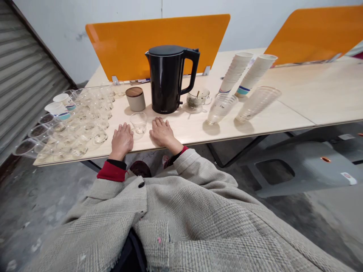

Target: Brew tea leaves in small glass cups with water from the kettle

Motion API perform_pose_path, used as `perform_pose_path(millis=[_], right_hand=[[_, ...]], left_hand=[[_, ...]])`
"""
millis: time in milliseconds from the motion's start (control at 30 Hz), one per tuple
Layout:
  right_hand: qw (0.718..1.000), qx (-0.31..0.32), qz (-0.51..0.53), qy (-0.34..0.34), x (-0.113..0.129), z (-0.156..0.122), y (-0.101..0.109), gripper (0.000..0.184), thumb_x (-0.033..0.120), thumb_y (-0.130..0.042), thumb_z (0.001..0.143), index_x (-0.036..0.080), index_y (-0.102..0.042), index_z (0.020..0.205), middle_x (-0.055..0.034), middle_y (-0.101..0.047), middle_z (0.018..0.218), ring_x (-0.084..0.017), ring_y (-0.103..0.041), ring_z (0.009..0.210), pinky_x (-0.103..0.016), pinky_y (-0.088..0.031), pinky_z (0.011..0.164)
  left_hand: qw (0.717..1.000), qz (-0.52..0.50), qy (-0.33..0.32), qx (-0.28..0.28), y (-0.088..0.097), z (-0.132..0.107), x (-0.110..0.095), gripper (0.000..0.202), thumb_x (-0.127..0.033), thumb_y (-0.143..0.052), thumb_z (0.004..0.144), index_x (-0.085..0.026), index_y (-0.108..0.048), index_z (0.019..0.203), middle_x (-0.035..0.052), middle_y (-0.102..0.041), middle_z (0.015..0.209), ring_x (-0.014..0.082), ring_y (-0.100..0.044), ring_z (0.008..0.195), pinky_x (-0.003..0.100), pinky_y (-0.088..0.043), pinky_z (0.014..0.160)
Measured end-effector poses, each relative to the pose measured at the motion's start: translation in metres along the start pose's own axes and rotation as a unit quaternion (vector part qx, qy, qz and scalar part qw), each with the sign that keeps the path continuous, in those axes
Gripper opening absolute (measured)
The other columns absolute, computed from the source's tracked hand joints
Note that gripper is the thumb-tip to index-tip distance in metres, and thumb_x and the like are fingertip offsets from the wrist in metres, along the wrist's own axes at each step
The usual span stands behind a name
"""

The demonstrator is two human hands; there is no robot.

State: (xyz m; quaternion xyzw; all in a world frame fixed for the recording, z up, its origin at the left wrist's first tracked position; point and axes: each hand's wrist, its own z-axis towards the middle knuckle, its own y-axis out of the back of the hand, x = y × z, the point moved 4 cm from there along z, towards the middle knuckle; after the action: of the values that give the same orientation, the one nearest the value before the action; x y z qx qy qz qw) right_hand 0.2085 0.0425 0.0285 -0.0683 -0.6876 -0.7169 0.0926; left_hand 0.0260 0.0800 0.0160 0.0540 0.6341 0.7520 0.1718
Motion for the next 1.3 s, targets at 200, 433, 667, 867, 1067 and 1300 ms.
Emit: perform_pose_path(millis=[200,433,667,867,1067,1300], right_hand=[[1.000,0.003,0.003,-0.002,0.0002,-0.0001,0.0002,0.066,0.029,-0.033,0.106,-0.002,-0.038,0.165,-0.0224,-0.029,0.179,-0.036,-0.023,0.169,-0.060,-0.018,0.137],[1.000,0.003,0.001,-0.003,-0.0004,0.0003,-0.0010,0.067,0.029,-0.033,0.106,-0.001,-0.037,0.166,-0.0225,-0.029,0.179,-0.035,-0.022,0.170,-0.059,-0.018,0.138],[1.000,0.012,0.004,-0.006,0.0011,-0.0010,0.0012,0.067,0.028,-0.033,0.107,-0.002,-0.036,0.166,-0.0226,-0.027,0.180,-0.035,-0.021,0.170,-0.059,-0.017,0.138],[1.000,0.006,0.005,-0.002,0.0013,-0.0017,0.0018,0.066,0.028,-0.034,0.107,-0.002,-0.037,0.165,-0.0234,-0.029,0.179,-0.036,-0.023,0.169,-0.060,-0.018,0.137],[1.000,0.006,0.004,0.000,0.0020,-0.0018,0.0019,0.066,0.028,-0.034,0.107,-0.003,-0.037,0.165,-0.0236,-0.029,0.179,-0.036,-0.023,0.169,-0.060,-0.019,0.137],[1.000,0.006,-0.001,-0.002,0.0009,-0.0014,0.0012,0.066,0.027,-0.034,0.106,-0.002,-0.037,0.165,-0.0229,-0.029,0.179,-0.036,-0.023,0.169,-0.060,-0.019,0.137]], left_hand=[[1.000,0.006,0.002,0.004,0.0013,-0.0005,-0.0013,0.061,-0.028,-0.027,0.108,-0.009,-0.048,0.162,0.0160,-0.042,0.175,0.0359,-0.036,0.165,0.056,-0.029,0.135],[1.000,0.001,0.005,0.001,-0.0017,0.0007,0.0004,0.061,-0.029,-0.027,0.109,-0.011,-0.048,0.162,0.0156,-0.042,0.175,0.0353,-0.036,0.165,0.057,-0.029,0.135],[1.000,0.009,0.001,0.003,-0.0021,0.0007,0.0002,0.061,-0.028,-0.026,0.108,-0.009,-0.048,0.162,0.0164,-0.042,0.175,0.0364,-0.036,0.165,0.058,-0.030,0.134],[1.000,0.020,0.001,-0.001,-0.0018,0.0003,0.0000,0.061,-0.028,-0.027,0.108,-0.009,-0.049,0.161,0.0157,-0.043,0.175,0.0351,-0.037,0.165,0.056,-0.031,0.134],[1.000,0.014,-0.002,0.000,-0.0012,-0.0003,-0.0002,0.060,-0.029,-0.028,0.108,-0.009,-0.049,0.161,0.0163,-0.042,0.175,0.0361,-0.037,0.164,0.057,-0.032,0.134],[1.000,0.001,-0.001,-0.008,-0.0005,-0.0010,0.0003,0.060,-0.028,-0.029,0.108,-0.009,-0.049,0.161,0.0166,-0.043,0.175,0.0360,-0.037,0.164,0.058,-0.030,0.134]])
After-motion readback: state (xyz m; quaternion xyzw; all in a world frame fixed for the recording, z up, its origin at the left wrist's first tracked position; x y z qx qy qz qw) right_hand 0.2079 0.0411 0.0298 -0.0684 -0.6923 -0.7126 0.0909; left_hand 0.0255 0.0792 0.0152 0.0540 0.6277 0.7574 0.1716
